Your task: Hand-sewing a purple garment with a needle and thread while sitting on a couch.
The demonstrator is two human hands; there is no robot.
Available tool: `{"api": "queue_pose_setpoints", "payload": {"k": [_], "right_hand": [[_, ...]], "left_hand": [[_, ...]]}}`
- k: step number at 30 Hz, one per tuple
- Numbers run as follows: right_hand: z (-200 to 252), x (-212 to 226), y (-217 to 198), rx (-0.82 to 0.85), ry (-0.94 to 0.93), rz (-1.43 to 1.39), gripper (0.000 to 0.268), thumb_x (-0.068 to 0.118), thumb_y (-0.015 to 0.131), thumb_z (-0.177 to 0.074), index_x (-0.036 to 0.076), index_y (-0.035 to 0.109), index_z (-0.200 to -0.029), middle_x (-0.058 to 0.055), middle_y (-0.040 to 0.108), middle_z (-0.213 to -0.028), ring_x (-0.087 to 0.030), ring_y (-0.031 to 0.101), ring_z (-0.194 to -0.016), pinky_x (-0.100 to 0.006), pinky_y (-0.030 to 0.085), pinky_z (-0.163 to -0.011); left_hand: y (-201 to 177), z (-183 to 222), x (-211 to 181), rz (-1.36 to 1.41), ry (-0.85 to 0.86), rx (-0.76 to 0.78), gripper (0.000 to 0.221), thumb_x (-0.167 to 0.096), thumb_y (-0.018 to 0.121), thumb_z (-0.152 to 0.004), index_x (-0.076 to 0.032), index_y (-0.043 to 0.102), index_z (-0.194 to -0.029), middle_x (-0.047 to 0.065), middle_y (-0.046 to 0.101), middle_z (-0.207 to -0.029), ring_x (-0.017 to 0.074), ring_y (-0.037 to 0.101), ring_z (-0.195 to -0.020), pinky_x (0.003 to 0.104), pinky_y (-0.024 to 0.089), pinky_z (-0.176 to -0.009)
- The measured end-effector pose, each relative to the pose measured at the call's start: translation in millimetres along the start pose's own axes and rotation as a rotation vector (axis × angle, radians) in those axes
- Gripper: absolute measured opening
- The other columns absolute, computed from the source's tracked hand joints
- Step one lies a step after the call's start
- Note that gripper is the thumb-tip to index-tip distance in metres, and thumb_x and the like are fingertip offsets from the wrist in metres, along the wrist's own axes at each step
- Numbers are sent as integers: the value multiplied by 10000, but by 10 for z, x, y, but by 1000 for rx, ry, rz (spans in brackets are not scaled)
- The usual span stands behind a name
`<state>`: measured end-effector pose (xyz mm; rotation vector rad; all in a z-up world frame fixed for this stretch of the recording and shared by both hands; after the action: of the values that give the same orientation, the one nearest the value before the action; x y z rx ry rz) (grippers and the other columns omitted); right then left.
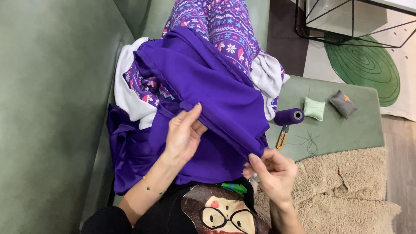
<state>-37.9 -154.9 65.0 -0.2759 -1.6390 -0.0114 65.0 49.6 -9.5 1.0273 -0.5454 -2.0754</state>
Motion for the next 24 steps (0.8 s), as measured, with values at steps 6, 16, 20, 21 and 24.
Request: {"api": "queue_pose_setpoints", "payload": {"k": [6, 16, 20, 21, 24], "right_hand": [[91, -53, -243, 48, -7, -67, 26, -20, 686, -913, -44, 677, -916, -142, 757, -657, -155, 766, -492, -202, 667, -463], [326, -154, -824, -31, 141, 21, 74, 21, 709, -874, -42, 672, -886, -142, 742, -613, -155, 730, -415, -231, 646, -389], [411, -121, -1069, -114, 128, -49, 37, 23, 693, -901, -5, 678, -883, -101, 705, -603, -103, 678, -396, -173, 590, -359], [463, -145, -1131, -155, 172, -50, 54, 27, 693, -895, -13, 664, -875, -103, 680, -568, -110, 648, -380, -196, 575, -356], [463, -219, -1371, -133, 139, -101, 38, 47, 700, -909, 12, 688, -908, -61, 699, -595, -67, 669, -395, -149, 580, -357]], "left_hand": [[44, -68, -151, 58, -35, -22, 74, -72, 740, -920, -87, 733, -991, 103, 784, -1010, 206, 761, -856, 321, 657, -760], [84, -391, -618, 187, 40, 16, 179, -16, 719, -909, -23, 717, -1089, 163, 764, -1109, 225, 751, -967, 355, 649, -905], [26, -585, -1062, 243, 218, 37, 266, -29, 681, -938, 35, 683, -1196, 183, 741, -1190, 213, 731, -1056, 309, 624, -959], [8, -610, -1201, 199, 248, 69, 297, -68, 668, -952, 58, 663, -1221, 212, 737, -1189, 253, 736, -1059, 355, 631, -979], [-176, -827, -1520, 286, 360, -53, 275, -12, 719, -901, 63, 672, -1162, 237, 754, -1125, 254, 754, -995, 362, 650, -957]]}}
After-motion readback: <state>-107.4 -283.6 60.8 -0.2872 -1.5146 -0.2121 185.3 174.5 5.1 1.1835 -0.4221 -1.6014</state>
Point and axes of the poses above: each hand's wrist, its own z-axis away from the middle knuckle, its own y-axis out of the palm, x = y × z, the point moved 3 cm from there along -z, towards the middle knuckle
